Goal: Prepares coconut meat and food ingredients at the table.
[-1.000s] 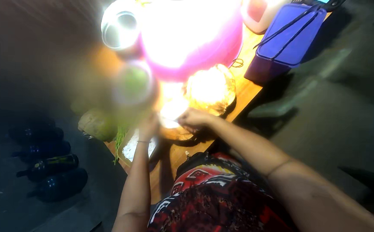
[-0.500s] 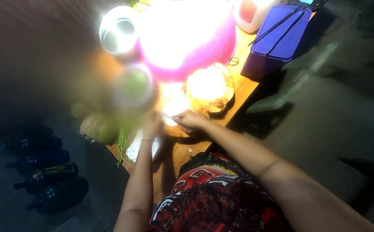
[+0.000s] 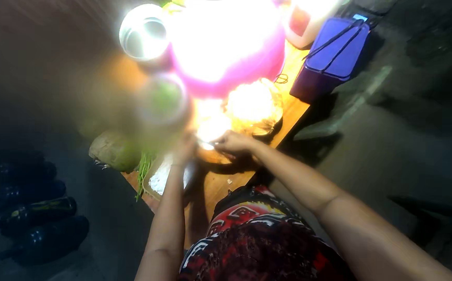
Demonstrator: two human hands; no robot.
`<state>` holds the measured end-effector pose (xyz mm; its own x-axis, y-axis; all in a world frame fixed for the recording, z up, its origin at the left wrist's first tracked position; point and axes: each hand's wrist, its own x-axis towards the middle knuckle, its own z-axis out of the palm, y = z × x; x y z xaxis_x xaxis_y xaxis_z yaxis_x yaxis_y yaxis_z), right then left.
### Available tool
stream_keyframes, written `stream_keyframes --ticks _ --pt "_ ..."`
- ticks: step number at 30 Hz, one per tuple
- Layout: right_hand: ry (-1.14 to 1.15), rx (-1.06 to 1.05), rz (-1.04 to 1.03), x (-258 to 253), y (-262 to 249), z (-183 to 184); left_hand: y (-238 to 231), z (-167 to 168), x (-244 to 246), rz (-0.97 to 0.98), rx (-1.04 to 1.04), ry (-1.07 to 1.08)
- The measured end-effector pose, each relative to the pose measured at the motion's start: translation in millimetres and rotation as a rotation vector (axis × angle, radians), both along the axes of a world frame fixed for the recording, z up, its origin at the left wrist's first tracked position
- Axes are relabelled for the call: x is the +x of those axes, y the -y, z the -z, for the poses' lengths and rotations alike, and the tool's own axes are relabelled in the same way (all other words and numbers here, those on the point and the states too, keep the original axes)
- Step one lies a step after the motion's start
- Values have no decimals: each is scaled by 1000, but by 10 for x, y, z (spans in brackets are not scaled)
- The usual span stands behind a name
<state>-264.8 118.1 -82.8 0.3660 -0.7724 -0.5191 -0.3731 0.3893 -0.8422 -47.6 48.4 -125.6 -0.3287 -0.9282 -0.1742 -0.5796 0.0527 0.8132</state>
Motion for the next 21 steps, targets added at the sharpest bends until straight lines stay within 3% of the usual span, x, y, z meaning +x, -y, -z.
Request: stream_keyframes --ticks 3,9,13,19,21 --pt "-109 -25 -221 -239 104 -90 16 18 33 -11 21 -10" --pt "-156 -75 -171 -175 363 -94 131 -78 -76 -153 170 -45" --pt "-213 -198 -530 -450 506 -79 18 -112 -131 -247 156 -27" --pt "-148 -139 -287 -456 556 74 -320 -390 -610 -478 69 236" --pt "-139 -156 -333 -365 465 83 -392 -358 -693 -487 15 293"
